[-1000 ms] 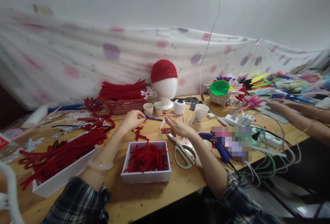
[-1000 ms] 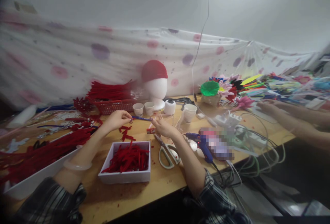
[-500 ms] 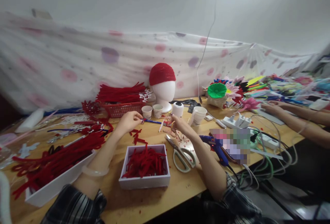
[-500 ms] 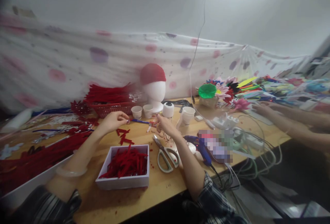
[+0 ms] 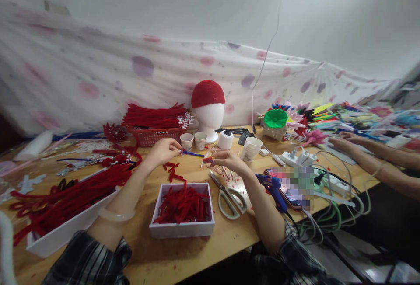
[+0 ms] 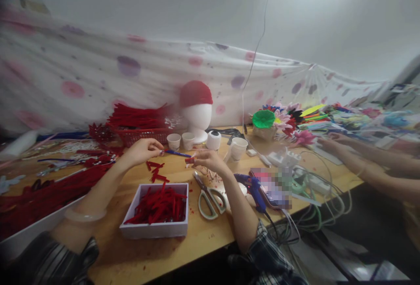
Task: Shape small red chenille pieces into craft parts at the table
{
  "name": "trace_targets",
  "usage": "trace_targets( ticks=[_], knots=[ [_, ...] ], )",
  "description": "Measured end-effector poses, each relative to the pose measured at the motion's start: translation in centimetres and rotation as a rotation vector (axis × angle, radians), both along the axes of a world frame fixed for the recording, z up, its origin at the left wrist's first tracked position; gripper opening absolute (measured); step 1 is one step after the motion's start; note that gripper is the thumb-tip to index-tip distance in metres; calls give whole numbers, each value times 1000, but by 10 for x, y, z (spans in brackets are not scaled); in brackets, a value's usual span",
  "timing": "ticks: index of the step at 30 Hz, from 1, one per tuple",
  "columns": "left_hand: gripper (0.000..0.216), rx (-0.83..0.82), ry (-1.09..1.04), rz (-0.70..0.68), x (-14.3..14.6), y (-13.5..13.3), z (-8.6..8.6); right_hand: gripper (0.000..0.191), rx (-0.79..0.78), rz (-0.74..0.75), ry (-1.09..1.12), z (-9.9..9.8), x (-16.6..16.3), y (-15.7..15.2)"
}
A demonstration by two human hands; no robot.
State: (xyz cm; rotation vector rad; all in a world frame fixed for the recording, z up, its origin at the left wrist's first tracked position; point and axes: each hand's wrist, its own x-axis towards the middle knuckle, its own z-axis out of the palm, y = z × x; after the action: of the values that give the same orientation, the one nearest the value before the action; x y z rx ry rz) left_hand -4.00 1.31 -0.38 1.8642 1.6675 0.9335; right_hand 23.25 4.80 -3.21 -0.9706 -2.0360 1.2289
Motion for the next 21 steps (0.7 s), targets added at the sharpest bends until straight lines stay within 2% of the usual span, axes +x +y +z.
trace_targets(
  ticks=[3,5,10,13,16,21],
  knots=[
    [20,9,-13,-10,-2,1,-2,29,-3,-41,-40,0,0,-1],
    [20,6,-27,-12,-2,2,-2,28,-2,-74,20,0,0,-1],
    [20,18,-105,8,4,-1,2,29,-284,-191,440,-1,-7,2],
    [28,68,-251,-24,11,-4,7,29,-371,-164,616,0,-11,1],
    [41,135,-386,-43,18,-9,12,32,-401,-119,658,1,-13,-2],
    [48,257,-438,-48,27,-18,22,35,-380,-119,644,0,-13,-2]
  ],
)
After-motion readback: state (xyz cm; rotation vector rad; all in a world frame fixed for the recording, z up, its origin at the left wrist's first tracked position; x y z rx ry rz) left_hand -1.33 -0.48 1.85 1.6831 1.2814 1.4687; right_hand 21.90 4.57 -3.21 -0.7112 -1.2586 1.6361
